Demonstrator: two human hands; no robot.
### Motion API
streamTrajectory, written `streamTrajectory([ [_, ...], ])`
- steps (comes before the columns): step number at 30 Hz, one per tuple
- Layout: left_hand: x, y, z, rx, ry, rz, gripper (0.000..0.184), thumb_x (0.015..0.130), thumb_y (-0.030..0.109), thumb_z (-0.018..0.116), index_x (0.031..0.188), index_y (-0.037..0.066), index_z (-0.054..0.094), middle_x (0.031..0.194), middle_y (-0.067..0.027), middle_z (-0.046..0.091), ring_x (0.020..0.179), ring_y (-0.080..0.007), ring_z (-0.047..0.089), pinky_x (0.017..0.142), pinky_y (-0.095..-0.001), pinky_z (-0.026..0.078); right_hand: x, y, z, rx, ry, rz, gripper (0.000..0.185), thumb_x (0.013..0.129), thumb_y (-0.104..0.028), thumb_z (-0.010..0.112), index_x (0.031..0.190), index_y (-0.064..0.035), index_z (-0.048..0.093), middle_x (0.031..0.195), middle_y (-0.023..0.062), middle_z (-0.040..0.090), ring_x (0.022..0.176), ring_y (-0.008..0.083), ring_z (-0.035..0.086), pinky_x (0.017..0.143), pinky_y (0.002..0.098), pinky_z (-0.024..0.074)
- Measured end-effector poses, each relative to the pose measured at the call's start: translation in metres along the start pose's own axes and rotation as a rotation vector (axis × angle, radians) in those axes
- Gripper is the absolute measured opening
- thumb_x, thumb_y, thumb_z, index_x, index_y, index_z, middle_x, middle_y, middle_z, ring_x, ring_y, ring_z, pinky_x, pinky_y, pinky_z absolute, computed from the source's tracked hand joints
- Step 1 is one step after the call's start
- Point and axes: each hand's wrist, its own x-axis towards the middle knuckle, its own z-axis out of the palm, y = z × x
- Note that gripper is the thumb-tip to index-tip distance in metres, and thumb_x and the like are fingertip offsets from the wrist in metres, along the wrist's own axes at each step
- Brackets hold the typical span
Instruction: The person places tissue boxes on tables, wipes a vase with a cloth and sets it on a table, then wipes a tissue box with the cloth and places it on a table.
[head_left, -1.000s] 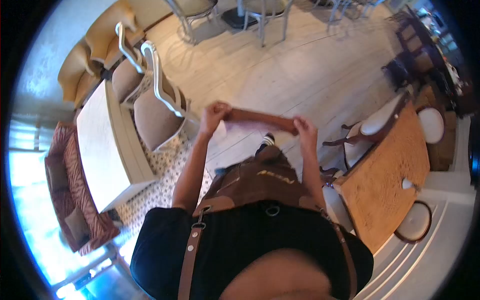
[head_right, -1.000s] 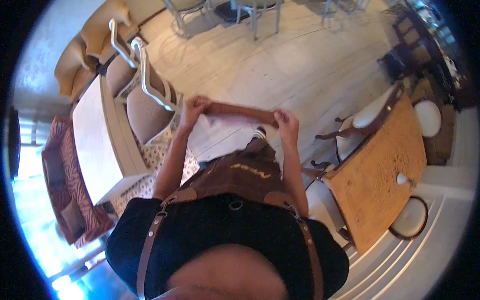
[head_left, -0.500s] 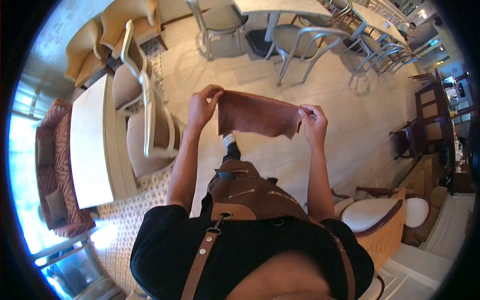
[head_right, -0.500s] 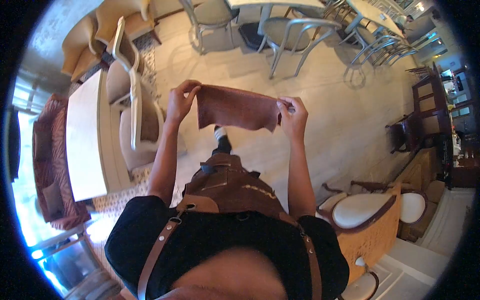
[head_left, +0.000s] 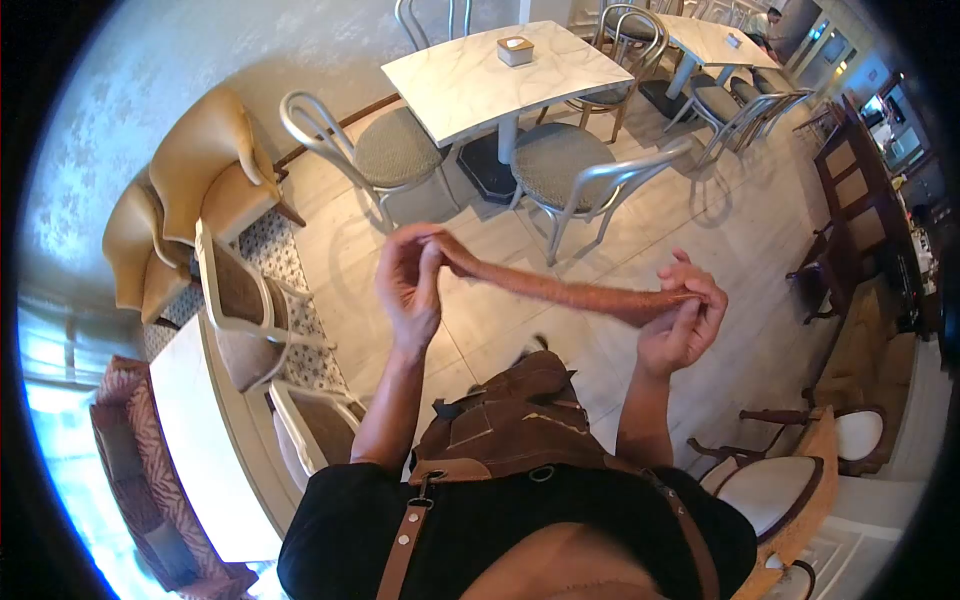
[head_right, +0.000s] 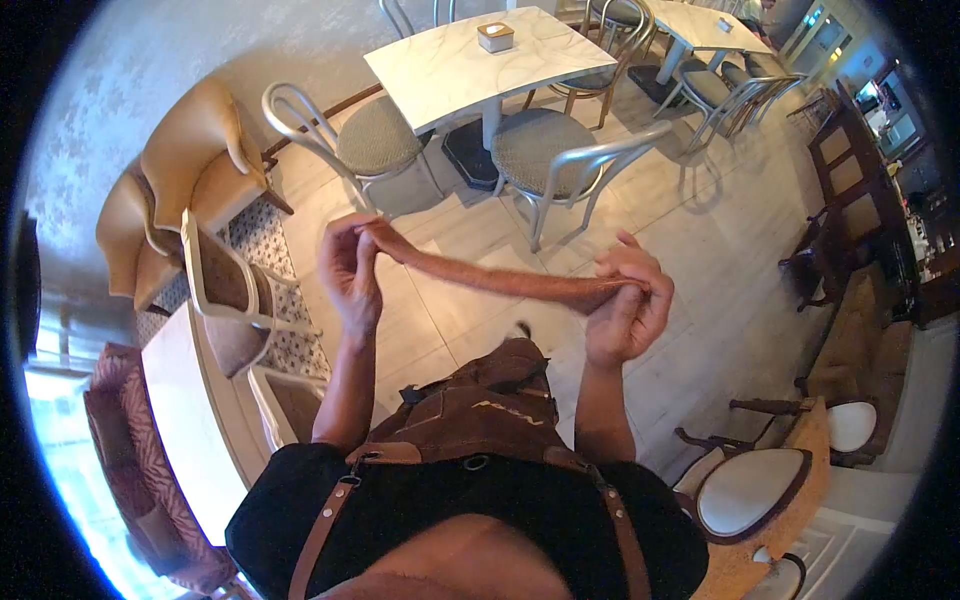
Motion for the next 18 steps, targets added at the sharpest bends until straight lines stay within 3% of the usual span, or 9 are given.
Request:
streamTrajectory([
  [3, 0.056, -0.040, 0.038, -0.066, -0.265, -0.163, 0.014, 0.097, 0.005, 0.057, 0.111, 0.002, 0.059, 0.100, -0.0050, 0.064, 0.093, -0.0097, 0.060, 0.084, -0.0249, 0.048, 0.030, 0.080, 0.060, 0.093, -0.145, 0.015, 0.014, 0.100, -0.014, 0.047, 0.106, -0.0033, 0.055, 0.111, 0.0168, 0.063, 0.102, 0.0275, 0.061, 0.096, 0.0414, 0.0451],
  [6, 0.106, -0.091, 0.072, -0.154, -0.416, -0.234, 0.024, 0.097, 0.006, 0.058, 0.120, 0.003, 0.055, 0.105, -0.0070, 0.064, 0.098, -0.0108, 0.060, 0.087, -0.0261, 0.048, 0.048, 0.168, 0.104, -0.164, -0.352, 0.170, 0.011, 0.099, -0.008, 0.050, 0.105, -0.0015, 0.054, 0.100, 0.0185, 0.065, 0.091, 0.0328, 0.065, 0.082, 0.0390, 0.0505],
  [8, 0.147, -0.124, 0.076, -0.566, -0.258, -0.702, 0.039, 0.097, 0.011, 0.060, 0.133, 0.004, 0.048, 0.113, -0.0108, 0.064, 0.105, -0.0155, 0.060, 0.093, -0.0303, 0.047, 0.075, 0.229, 0.113, -0.179, -0.351, 0.210, 0.010, 0.098, -0.007, 0.051, 0.105, -0.0006, 0.054, 0.096, 0.0187, 0.066, 0.087, 0.0349, 0.067, 0.078, 0.0381, 0.0519],
  [9, 0.161, -0.137, 0.078, -0.551, -0.259, -0.707, 0.039, 0.097, 0.011, 0.060, 0.133, 0.004, 0.048, 0.113, -0.0108, 0.064, 0.105, -0.0155, 0.060, 0.093, -0.0303, 0.047, 0.088, 0.256, 0.116, -0.284, -0.342, 0.185, 0.011, 0.097, -0.009, 0.053, 0.105, -0.0008, 0.055, 0.093, 0.0189, 0.067, 0.084, 0.0364, 0.067, 0.075, 0.0377, 0.0526],
  [11, 0.180, -0.171, 0.080, -0.063, -0.280, -0.503, 0.050, 0.096, 0.008, 0.061, 0.140, 0.005, 0.038, 0.113, -0.0108, 0.065, 0.104, -0.0152, 0.061, 0.090, -0.0294, 0.049, 0.117, 0.297, 0.123, -0.390, -0.334, 0.157, 0.013, 0.097, -0.010, 0.054, 0.105, -0.0010, 0.055, 0.089, 0.0190, 0.067, 0.081, 0.0379, 0.068, 0.072, 0.0373, 0.0532],
  [13, 0.215, -0.196, 0.084, -0.003, -0.308, -0.474, 0.048, 0.095, 0.007, 0.061, 0.138, 0.004, 0.042, 0.110, -0.0110, 0.066, 0.102, -0.0158, 0.062, 0.090, -0.0289, 0.049, 0.147, 0.327, 0.131, -0.310, -0.368, 0.247, 0.022, 0.095, -0.016, 0.061, 0.108, -0.0006, 0.054, 0.086, 0.0183, 0.067, 0.082, 0.0334, 0.069, 0.072, 0.0368, 0.0533],
  [15, 0.243, -0.209, 0.085, -0.094, -0.229, -0.483, 0.044, 0.094, 0.003, 0.059, 0.135, 0.003, 0.046, 0.106, -0.0103, 0.067, 0.099, -0.0151, 0.062, 0.089, -0.0284, 0.050, 0.176, 0.348, 0.127, -0.160, -0.462, 0.467, 0.038, 0.091, -0.021, 0.069, 0.119, -0.0017, 0.052, 0.099, 0.0160, 0.067, 0.092, 0.0259, 0.068, 0.078, 0.0355, 0.0531],
  [17, 0.278, -0.225, 0.093, -0.123, -0.187, -0.473, 0.040, 0.094, -0.001, 0.057, 0.133, 0.003, 0.049, 0.104, -0.0090, 0.066, 0.098, -0.0139, 0.062, 0.087, -0.0271, 0.050, 0.199, 0.365, 0.126, 0.524, -0.509, 0.898, 0.053, 0.087, -0.021, 0.074, 0.129, -0.0024, 0.048, 0.116, 0.0132, 0.062, 0.106, 0.0205, 0.062, 0.088, 0.0340, 0.0510],
  [18, 0.299, -0.235, 0.100, -0.154, -0.222, -0.476, 0.040, 0.094, -0.001, 0.057, 0.133, 0.003, 0.049, 0.103, -0.0089, 0.066, 0.097, -0.0136, 0.062, 0.086, -0.0265, 0.051, 0.195, 0.394, 0.124, 0.638, -0.553, 0.901, 0.067, 0.084, -0.022, 0.077, 0.137, -0.0017, 0.041, 0.125, 0.0115, 0.055, 0.113, 0.0204, 0.057, 0.095, 0.0345, 0.0484],
])
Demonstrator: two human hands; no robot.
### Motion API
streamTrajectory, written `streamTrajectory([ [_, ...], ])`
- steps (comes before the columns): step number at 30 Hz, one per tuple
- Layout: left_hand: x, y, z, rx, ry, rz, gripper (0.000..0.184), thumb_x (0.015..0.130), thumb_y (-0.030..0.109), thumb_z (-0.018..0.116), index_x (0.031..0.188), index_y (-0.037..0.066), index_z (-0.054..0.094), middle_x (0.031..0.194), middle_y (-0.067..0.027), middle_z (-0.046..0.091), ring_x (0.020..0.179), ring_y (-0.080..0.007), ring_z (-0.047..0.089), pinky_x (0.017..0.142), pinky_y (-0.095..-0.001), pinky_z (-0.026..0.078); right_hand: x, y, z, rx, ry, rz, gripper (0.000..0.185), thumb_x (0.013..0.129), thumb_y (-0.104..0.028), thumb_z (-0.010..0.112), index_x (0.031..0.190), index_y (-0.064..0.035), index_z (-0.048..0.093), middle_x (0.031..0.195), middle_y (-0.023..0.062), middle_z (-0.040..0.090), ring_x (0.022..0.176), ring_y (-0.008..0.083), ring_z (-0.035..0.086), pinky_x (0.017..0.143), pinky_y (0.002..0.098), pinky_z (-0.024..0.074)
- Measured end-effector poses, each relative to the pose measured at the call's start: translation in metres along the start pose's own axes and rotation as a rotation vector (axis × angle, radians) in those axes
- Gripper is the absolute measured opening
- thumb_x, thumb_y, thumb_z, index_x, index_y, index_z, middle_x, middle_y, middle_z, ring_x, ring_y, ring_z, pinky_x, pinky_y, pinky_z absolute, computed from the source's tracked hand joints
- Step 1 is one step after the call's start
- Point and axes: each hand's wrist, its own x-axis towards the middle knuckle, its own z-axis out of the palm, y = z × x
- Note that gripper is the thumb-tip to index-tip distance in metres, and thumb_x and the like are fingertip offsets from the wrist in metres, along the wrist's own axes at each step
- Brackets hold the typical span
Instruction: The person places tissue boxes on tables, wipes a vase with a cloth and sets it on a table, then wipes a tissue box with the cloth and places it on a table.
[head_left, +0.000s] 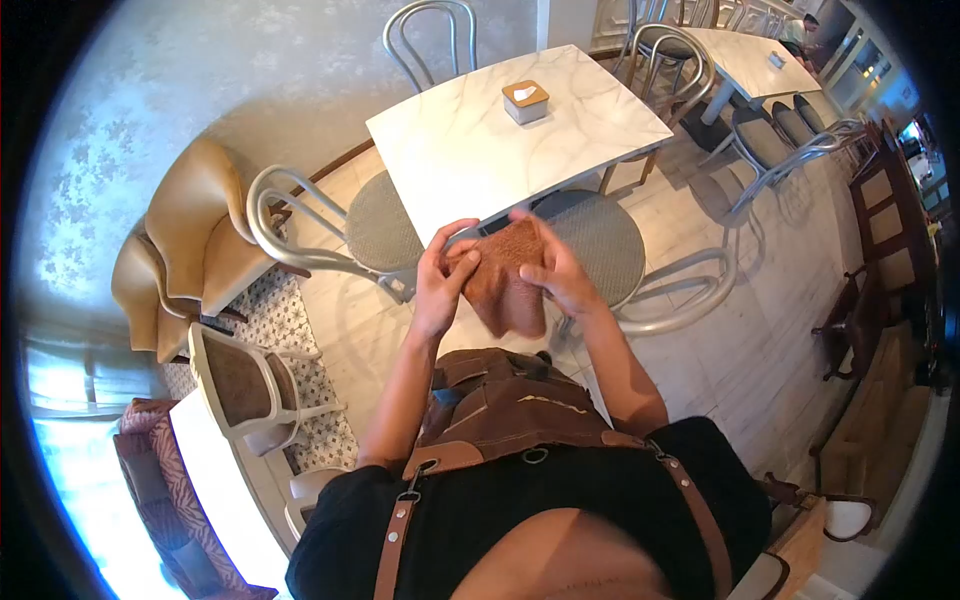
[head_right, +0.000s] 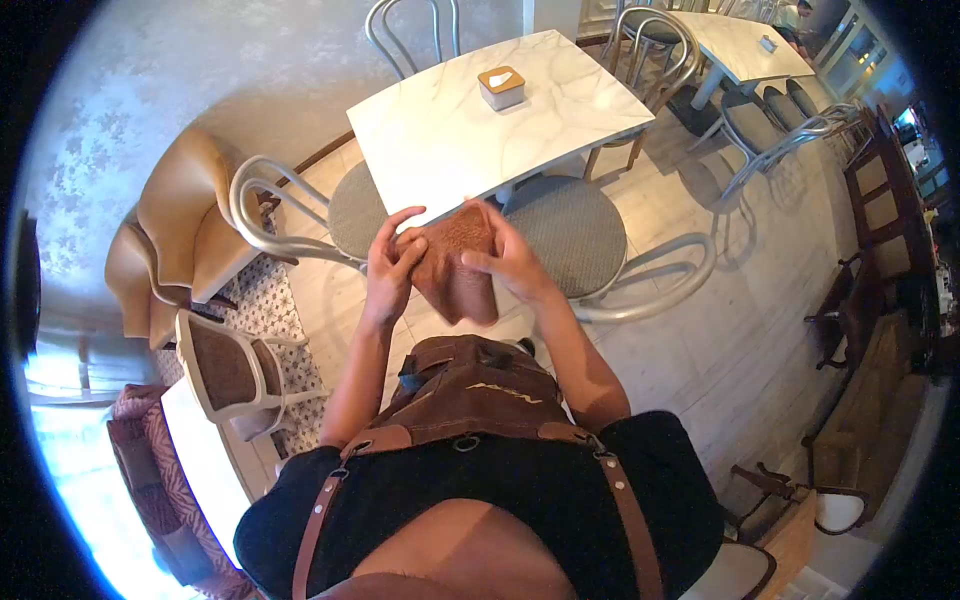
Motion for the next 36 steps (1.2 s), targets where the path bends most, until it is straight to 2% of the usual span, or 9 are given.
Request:
streamTrajectory([
  [4, 0.110, -0.040, -0.008, 0.245, -0.262, -0.110, 0.042, 0.095, 0.010, 0.060, 0.135, 0.004, 0.046, 0.105, -0.0104, 0.066, 0.094, -0.0145, 0.063, 0.083, -0.0265, 0.051, 0.006, 0.056, -0.052, 0.237, 0.150, 0.315, 0.065, 0.084, -0.019, 0.076, 0.135, -0.0007, 0.041, 0.121, 0.0111, 0.057, 0.111, 0.0217, 0.058, 0.096, 0.0357, 0.0491],
  [6, 0.170, -0.084, -0.020, 0.347, -0.336, -0.105, 0.047, 0.094, 0.016, 0.064, 0.136, 0.004, 0.045, 0.108, -0.0118, 0.065, 0.094, -0.0162, 0.064, 0.082, -0.0277, 0.052, 0.007, 0.071, -0.067, 0.348, 0.541, 0.252, 0.059, 0.084, -0.013, 0.072, 0.134, -0.0022, 0.043, 0.118, 0.0119, 0.058, 0.108, 0.0238, 0.060, 0.094, 0.0390, 0.0509],
  [9, 0.267, -0.142, -0.043, 0.689, -0.232, -0.111, 0.084, 0.082, 0.040, 0.077, 0.144, 0.002, 0.035, 0.126, -0.0228, 0.056, 0.100, -0.0286, 0.065, 0.086, -0.0364, 0.052, 0.003, 0.057, -0.099, 0.370, 0.837, 0.385, 0.053, 0.084, -0.009, 0.068, 0.132, -0.0034, 0.046, 0.119, 0.0129, 0.058, 0.108, 0.0264, 0.061, 0.092, 0.0421, 0.0523],
  [14, 0.443, -0.219, -0.074, 1.140, -0.165, 0.189, 0.122, 0.066, 0.050, 0.085, 0.151, 0.000, 0.013, 0.147, -0.0318, 0.030, 0.139, -0.0430, 0.030, 0.113, -0.0478, 0.032, -0.005, 0.062, -0.136, 0.403, 1.123, 0.207, 0.050, 0.086, -0.009, 0.061, 0.133, -0.0032, 0.044, 0.121, 0.0142, 0.058, 0.109, 0.0300, 0.061, 0.094, 0.0466, 0.0519],
  [17, 0.520, -0.225, -0.073, 1.353, -0.175, 0.208, 0.133, 0.057, 0.056, 0.087, 0.154, 0.006, 0.011, 0.150, -0.0302, 0.027, 0.139, -0.0447, 0.029, 0.113, -0.0512, 0.030, -0.003, 0.077, -0.129, 0.523, 1.218, 0.022, 0.047, 0.088, -0.008, 0.057, 0.133, -0.0020, 0.044, 0.123, 0.0149, 0.058, 0.112, 0.0305, 0.060, 0.096, 0.0472, 0.0510],
  [21, 0.574, -0.255, -0.068, 1.495, -0.311, 0.099, 0.137, 0.054, 0.054, 0.088, 0.154, 0.009, 0.006, 0.147, -0.0289, 0.030, 0.137, -0.0426, 0.032, 0.111, -0.0497, 0.033, 0.008, 0.101, -0.098, 0.577, 1.382, -0.105, 0.044, 0.091, -0.007, 0.055, 0.133, -0.0024, 0.045, 0.128, 0.0145, 0.057, 0.115, 0.0305, 0.058, 0.100, 0.0474, 0.0481],
  [26, 0.555, -0.258, -0.053, 1.080, -0.245, 0.034, 0.125, 0.057, 0.039, 0.088, 0.152, 0.005, 0.013, 0.136, -0.0230, 0.039, 0.123, -0.0430, 0.041, 0.105, -0.0469, 0.039, 0.038, 0.100, -0.086, 0.579, 1.470, -0.135, 0.042, 0.092, -0.010, 0.056, 0.133, -0.0034, 0.048, 0.127, 0.0127, 0.057, 0.117, 0.0281, 0.057, 0.102, 0.0449, 0.0468],
  [32, 0.431, -0.174, -0.019, 0.793, -0.455, 0.344, 0.125, 0.056, 0.030, 0.090, 0.151, 0.002, 0.013, 0.135, -0.0255, 0.038, 0.124, -0.0418, 0.039, 0.106, -0.0470, 0.038, 0.100, 0.039, -0.132, 0.320, 1.359, -0.332, 0.039, 0.102, -0.024, 0.046, 0.136, -0.0042, 0.049, 0.126, 0.0090, 0.059, 0.117, 0.0225, 0.056, 0.101, 0.0340, 0.0433],
  [36, 0.358, -0.121, 0.004, 0.748, -0.533, 0.452, 0.127, 0.056, 0.029, 0.092, 0.152, 0.006, 0.012, 0.136, -0.0252, 0.036, 0.123, -0.0431, 0.039, 0.101, -0.0488, 0.042, 0.154, -0.006, -0.137, -1.341, 1.203, -0.249, 0.029, 0.094, -0.014, 0.056, 0.120, -0.0073, 0.063, 0.123, 0.0115, 0.059, 0.114, 0.0275, 0.056, 0.097, 0.0415, 0.0434],
])
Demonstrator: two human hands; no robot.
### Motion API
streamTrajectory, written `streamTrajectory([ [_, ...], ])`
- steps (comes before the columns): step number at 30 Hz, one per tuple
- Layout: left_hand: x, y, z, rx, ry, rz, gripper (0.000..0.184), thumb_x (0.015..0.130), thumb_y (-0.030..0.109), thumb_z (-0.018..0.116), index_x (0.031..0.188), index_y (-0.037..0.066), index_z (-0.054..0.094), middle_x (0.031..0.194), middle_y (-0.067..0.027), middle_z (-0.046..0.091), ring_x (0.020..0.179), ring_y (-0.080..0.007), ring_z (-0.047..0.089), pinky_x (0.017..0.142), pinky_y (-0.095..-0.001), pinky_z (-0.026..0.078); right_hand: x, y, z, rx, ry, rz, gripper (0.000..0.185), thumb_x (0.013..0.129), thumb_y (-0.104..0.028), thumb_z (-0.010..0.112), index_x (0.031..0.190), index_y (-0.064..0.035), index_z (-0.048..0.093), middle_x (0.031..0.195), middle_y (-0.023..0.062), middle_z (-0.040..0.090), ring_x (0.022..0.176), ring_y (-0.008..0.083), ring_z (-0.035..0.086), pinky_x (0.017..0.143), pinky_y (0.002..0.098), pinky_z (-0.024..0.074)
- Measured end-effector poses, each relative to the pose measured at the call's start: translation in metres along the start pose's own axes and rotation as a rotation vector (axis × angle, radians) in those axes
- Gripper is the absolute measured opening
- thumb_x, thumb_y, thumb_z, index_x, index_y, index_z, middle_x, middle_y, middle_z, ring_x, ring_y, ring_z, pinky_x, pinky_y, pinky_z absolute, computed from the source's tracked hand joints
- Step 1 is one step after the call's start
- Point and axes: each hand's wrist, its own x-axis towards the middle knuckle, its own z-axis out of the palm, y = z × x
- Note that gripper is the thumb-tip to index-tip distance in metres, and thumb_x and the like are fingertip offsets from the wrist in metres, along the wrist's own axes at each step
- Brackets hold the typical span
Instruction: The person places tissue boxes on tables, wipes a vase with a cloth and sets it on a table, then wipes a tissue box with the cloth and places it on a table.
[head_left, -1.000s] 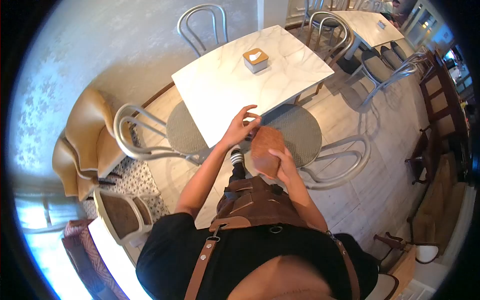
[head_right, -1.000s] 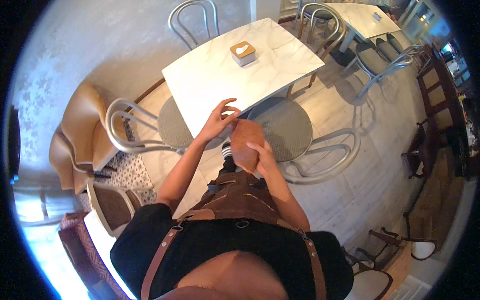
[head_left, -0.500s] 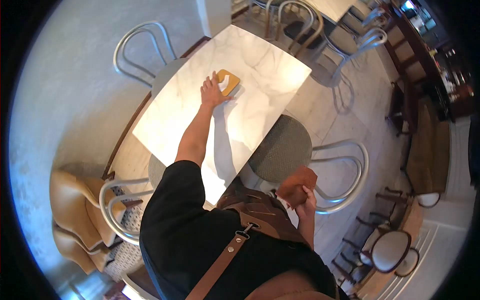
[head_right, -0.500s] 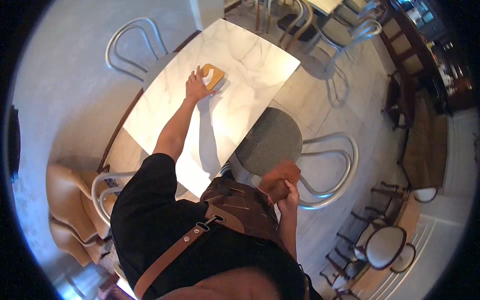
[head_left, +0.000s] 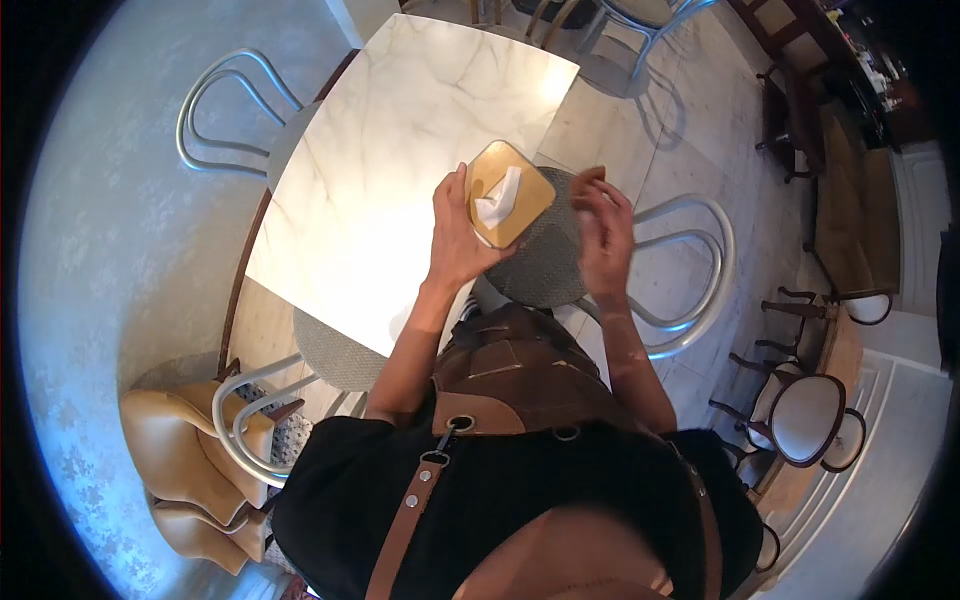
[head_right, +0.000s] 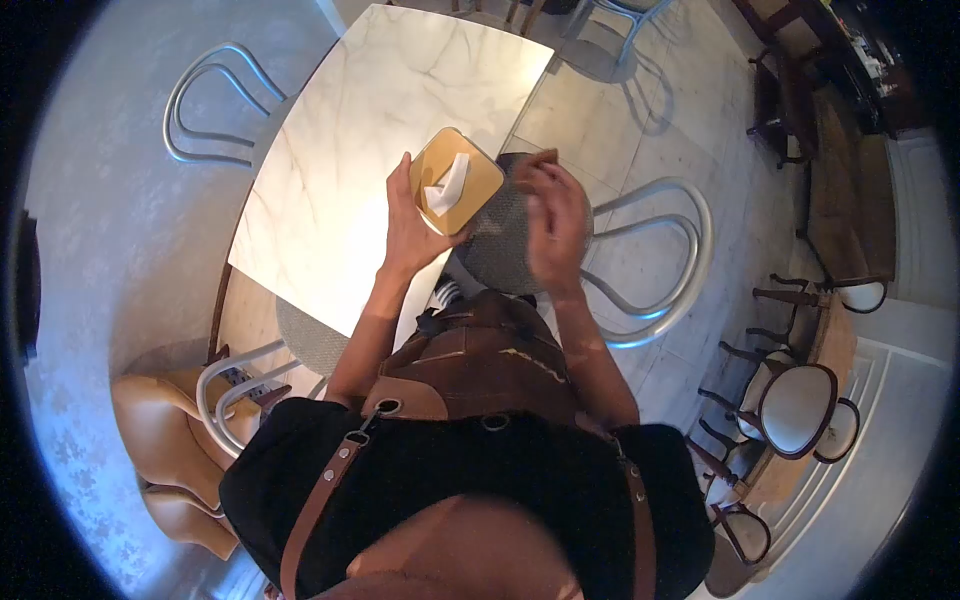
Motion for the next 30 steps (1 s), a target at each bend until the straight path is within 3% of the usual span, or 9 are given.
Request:
streamTrajectory([
  [5, -0.017, 0.045, -0.008, -0.106, 0.137, 0.044, 0.127, 0.053, 0.026, 0.093, 0.152, 0.010, 0.014, 0.137, -0.0257, 0.033, 0.123, -0.0437, 0.042, 0.097, -0.0495, 0.046, -0.022, -0.069, -0.015, -0.128, -0.302, -0.353, 0.036, 0.080, -0.005, 0.058, 0.114, -0.0110, 0.067, 0.118, 0.0084, 0.060, 0.097, 0.0315, 0.055, 0.087, 0.0448, 0.0440],
  [11, -0.016, 0.080, -0.001, 0.080, 0.121, 0.138, 0.129, 0.052, 0.034, 0.094, 0.152, 0.011, 0.015, 0.137, -0.0248, 0.035, 0.122, -0.0443, 0.043, 0.095, -0.0495, 0.047, -0.016, -0.040, -0.040, -0.123, -0.117, -0.326, 0.033, 0.081, -0.005, 0.059, 0.113, -0.0095, 0.067, 0.122, 0.0051, 0.061, 0.096, 0.0273, 0.055, 0.086, 0.0416, 0.0438],
  [14, -0.015, 0.087, 0.008, 0.046, 0.123, 0.158, 0.125, 0.052, 0.023, 0.091, 0.152, 0.012, 0.016, 0.136, -0.0231, 0.036, 0.122, -0.0429, 0.043, 0.093, -0.0476, 0.048, -0.041, -0.061, -0.059, -0.065, -0.251, -0.430, 0.031, 0.083, -0.004, 0.058, 0.112, -0.0083, 0.067, 0.124, 0.0046, 0.062, 0.097, 0.0263, 0.056, 0.085, 0.0409, 0.0428],
  [17, -0.013, 0.111, 0.010, 0.098, 0.091, 0.202, 0.127, 0.051, 0.024, 0.092, 0.152, 0.013, 0.016, 0.136, -0.0231, 0.036, 0.122, -0.0430, 0.043, 0.094, -0.0476, 0.048, -0.022, -0.013, -0.078, -0.142, -0.129, -0.396, 0.032, 0.085, -0.003, 0.057, 0.115, -0.0074, 0.066, 0.127, 0.0038, 0.061, 0.097, 0.0256, 0.055, 0.086, 0.0401, 0.0414],
  [18, -0.014, 0.114, 0.014, 0.083, 0.069, 0.202, 0.128, 0.050, 0.024, 0.092, 0.152, 0.012, 0.015, 0.137, -0.0235, 0.036, 0.122, -0.0432, 0.042, 0.095, -0.0481, 0.047, -0.009, -0.016, -0.093, -0.124, -0.104, -0.296, 0.031, 0.088, -0.004, 0.053, 0.116, -0.0047, 0.066, 0.123, 0.0101, 0.064, 0.101, 0.0244, 0.058, 0.089, 0.0365, 0.0373],
  [22, -0.009, 0.117, 0.030, 0.073, 0.039, 0.206, 0.130, 0.049, 0.024, 0.092, 0.152, 0.012, 0.013, 0.137, -0.0234, 0.036, 0.122, -0.0431, 0.042, 0.096, -0.0481, 0.046, -0.041, -0.035, -0.096, -0.146, -0.202, -0.359, 0.030, 0.084, -0.001, 0.054, 0.112, -0.0037, 0.065, 0.120, 0.0106, 0.065, 0.097, 0.0249, 0.060, 0.087, 0.0372, 0.0385],
  [25, -0.012, 0.115, 0.033, 0.070, -0.027, 0.193, 0.132, 0.050, 0.032, 0.095, 0.150, 0.007, 0.012, 0.141, -0.0235, 0.033, 0.129, -0.0418, 0.041, 0.105, -0.0476, 0.040, -0.037, -0.001, -0.101, -0.090, -0.093, -0.424, 0.029, 0.086, 0.000, 0.054, 0.112, -0.0042, 0.067, 0.119, 0.0101, 0.065, 0.094, 0.0273, 0.060, 0.086, 0.0378, 0.0392],
  [27, -0.012, 0.119, 0.031, 0.025, -0.089, 0.237, 0.128, 0.050, 0.031, 0.094, 0.148, 0.007, 0.015, 0.140, -0.0217, 0.036, 0.128, -0.0390, 0.043, 0.105, -0.0459, 0.040, -0.019, 0.024, -0.127, 0.092, 0.012, -0.060, 0.027, 0.091, 0.001, 0.053, 0.115, -0.0033, 0.067, 0.118, 0.0102, 0.063, 0.095, 0.0205, 0.063, 0.084, 0.0347, 0.0474],
  [30, -0.011, 0.121, 0.025, -0.167, -0.234, 0.256, 0.131, 0.051, 0.029, 0.094, 0.152, 0.012, 0.011, 0.137, -0.0238, 0.039, 0.123, -0.0441, 0.045, 0.099, -0.0485, 0.045, 0.009, 0.025, -0.167, 0.332, 0.162, 0.088, 0.026, 0.091, 0.004, 0.056, 0.112, -0.0043, 0.068, 0.110, 0.0109, 0.063, 0.098, 0.0164, 0.064, 0.084, 0.0311, 0.0518],
])
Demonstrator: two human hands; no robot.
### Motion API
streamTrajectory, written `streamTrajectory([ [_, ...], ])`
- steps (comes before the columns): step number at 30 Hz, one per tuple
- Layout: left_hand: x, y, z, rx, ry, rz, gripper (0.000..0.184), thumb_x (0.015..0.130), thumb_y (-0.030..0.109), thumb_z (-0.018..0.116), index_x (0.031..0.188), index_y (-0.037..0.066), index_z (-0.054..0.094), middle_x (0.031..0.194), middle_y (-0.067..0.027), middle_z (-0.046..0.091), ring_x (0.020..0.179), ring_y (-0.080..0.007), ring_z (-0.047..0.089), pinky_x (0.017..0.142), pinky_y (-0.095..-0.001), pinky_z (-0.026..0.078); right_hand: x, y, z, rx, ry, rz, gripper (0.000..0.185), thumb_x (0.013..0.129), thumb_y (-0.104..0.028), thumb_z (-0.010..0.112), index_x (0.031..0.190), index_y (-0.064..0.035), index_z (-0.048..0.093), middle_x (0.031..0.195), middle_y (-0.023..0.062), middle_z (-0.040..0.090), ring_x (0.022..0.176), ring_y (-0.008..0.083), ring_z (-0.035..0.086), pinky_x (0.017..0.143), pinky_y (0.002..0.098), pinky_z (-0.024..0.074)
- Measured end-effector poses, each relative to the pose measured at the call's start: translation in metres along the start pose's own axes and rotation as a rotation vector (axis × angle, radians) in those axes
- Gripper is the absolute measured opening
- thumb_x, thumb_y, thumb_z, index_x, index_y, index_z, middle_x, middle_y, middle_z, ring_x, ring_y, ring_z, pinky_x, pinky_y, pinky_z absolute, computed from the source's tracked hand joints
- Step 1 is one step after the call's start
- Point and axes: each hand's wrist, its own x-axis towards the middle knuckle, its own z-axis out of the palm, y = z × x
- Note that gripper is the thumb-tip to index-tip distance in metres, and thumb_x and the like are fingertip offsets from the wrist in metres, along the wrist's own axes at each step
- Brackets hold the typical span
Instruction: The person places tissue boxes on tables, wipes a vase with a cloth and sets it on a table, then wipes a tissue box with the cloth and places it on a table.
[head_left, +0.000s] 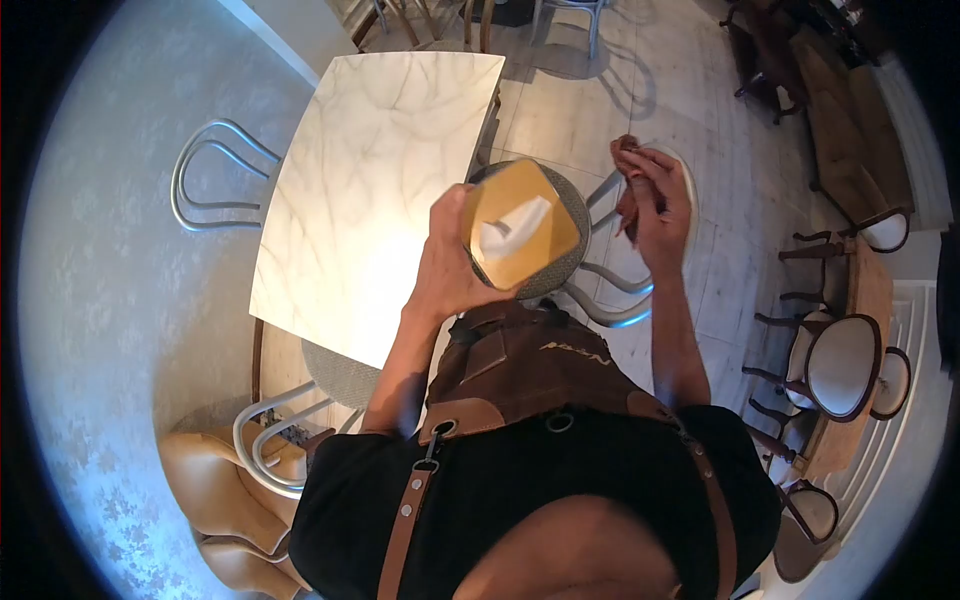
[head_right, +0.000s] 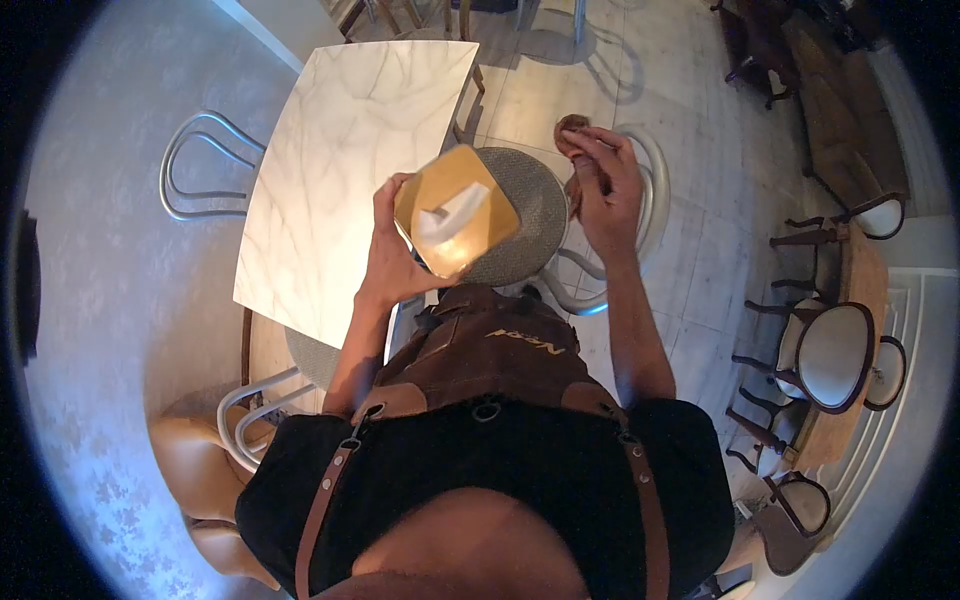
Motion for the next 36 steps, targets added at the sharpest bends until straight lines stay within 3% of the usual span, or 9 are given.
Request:
streamTrajectory([
  [5, 0.003, 0.009, 0.000, -0.117, -0.121, 0.002, 0.124, 0.042, 0.027, 0.096, 0.142, 0.008, 0.025, 0.137, -0.0150, 0.043, 0.126, -0.0331, 0.048, 0.106, -0.0418, 0.042, 0.013, -0.045, 0.003, -0.092, -0.316, 0.003, 0.022, 0.086, 0.002, 0.063, 0.104, -0.0067, 0.070, 0.105, 0.0096, 0.064, 0.096, 0.0188, 0.064, 0.085, 0.0349, 0.0506],
  [7, 0.012, 0.018, -0.005, -0.062, -0.201, -0.084, 0.125, 0.042, 0.027, 0.097, 0.143, 0.009, 0.024, 0.137, -0.0156, 0.043, 0.126, -0.0332, 0.048, 0.106, -0.0418, 0.042, 0.026, -0.048, 0.013, -0.379, -0.567, -0.422, 0.025, 0.082, 0.004, 0.061, 0.103, -0.0071, 0.070, 0.104, 0.0056, 0.063, 0.095, 0.0217, 0.060, 0.081, 0.0345, 0.0493],
  [10, 0.012, 0.011, -0.003, -0.069, -0.289, 0.018, 0.132, 0.050, 0.031, 0.095, 0.151, 0.023, 0.011, 0.138, -0.0214, 0.040, 0.123, -0.0437, 0.044, 0.101, -0.0460, 0.044, 0.017, -0.066, 0.046, -0.430, -0.949, -0.574, 0.028, 0.077, 0.002, 0.065, 0.102, -0.0101, 0.071, 0.103, 0.0041, 0.062, 0.099, 0.0251, 0.059, 0.083, 0.0367, 0.0478],
  [17, 0.002, 0.005, -0.015, -0.142, -0.206, -0.006, 0.138, 0.044, 0.034, 0.097, 0.150, 0.011, 0.013, 0.138, -0.0181, 0.042, 0.129, -0.0364, 0.046, 0.108, -0.0419, 0.040, 0.054, -0.037, 0.028, -0.287, -0.963, -0.240, 0.029, 0.074, -0.002, 0.073, 0.101, -0.0122, 0.072, 0.106, 0.0055, 0.061, 0.104, 0.0243, 0.059, 0.089, 0.0380, 0.0488],
  [23, -0.002, 0.006, -0.017, -0.229, -0.315, -0.130, 0.160, 0.048, 0.033, 0.098, 0.147, 0.021, -0.028, 0.142, -0.0171, 0.038, 0.134, -0.0369, 0.040, 0.113, -0.0463, 0.031, 0.038, -0.060, 0.062, -0.391, -0.951, -0.553, 0.026, 0.075, 0.001, 0.071, 0.098, -0.0108, 0.071, 0.101, 0.0064, 0.062, 0.102, 0.0245, 0.060, 0.087, 0.0360, 0.0494],
  [25, -0.005, -0.005, -0.017, -0.163, -0.249, 0.095, 0.162, 0.048, 0.033, 0.098, 0.145, 0.021, -0.031, 0.144, -0.0181, 0.036, 0.134, -0.0365, 0.039, 0.115, -0.0454, 0.027, 0.060, -0.041, 0.041, -0.296, -0.984, -0.407, 0.014, 0.082, -0.005, 0.066, 0.094, -0.0099, 0.071, 0.096, 0.0046, 0.064, 0.099, 0.0218, 0.062, 0.083, 0.0353, 0.0506],
  [27, -0.003, -0.004, -0.017, -0.179, -0.267, 0.071, 0.162, 0.047, 0.033, 0.098, 0.145, 0.020, -0.031, 0.144, -0.0189, 0.036, 0.134, -0.0368, 0.039, 0.115, -0.0448, 0.027, 0.060, -0.031, 0.038, -0.289, -1.003, -0.219, 0.015, 0.080, -0.003, 0.066, 0.095, -0.0080, 0.069, 0.094, 0.0053, 0.063, 0.099, 0.0229, 0.061, 0.082, 0.0352, 0.0498],
  [35, -0.001, 0.005, -0.023, -0.298, -0.186, 0.093, 0.162, 0.046, 0.028, 0.098, 0.148, 0.023, -0.028, 0.142, -0.0221, 0.039, 0.133, -0.0370, 0.041, 0.112, -0.0502, 0.030, 0.059, -0.034, 0.028, -0.304, -0.915, -0.494, 0.018, 0.080, 0.000, 0.066, 0.097, -0.0076, 0.069, 0.099, 0.0072, 0.062, 0.098, 0.0264, 0.060, 0.088, 0.0371, 0.0489],
  [36, -0.004, 0.005, -0.025, -0.308, -0.137, 0.098, 0.158, 0.048, 0.029, 0.097, 0.149, 0.022, -0.024, 0.142, -0.0224, 0.039, 0.132, -0.0376, 0.042, 0.112, -0.0503, 0.030, 0.066, -0.022, 0.012, -0.424, -0.907, -0.298, 0.019, 0.080, -0.001, 0.067, 0.098, -0.0077, 0.070, 0.100, 0.0074, 0.062, 0.099, 0.0261, 0.060, 0.088, 0.0367, 0.0494],
])
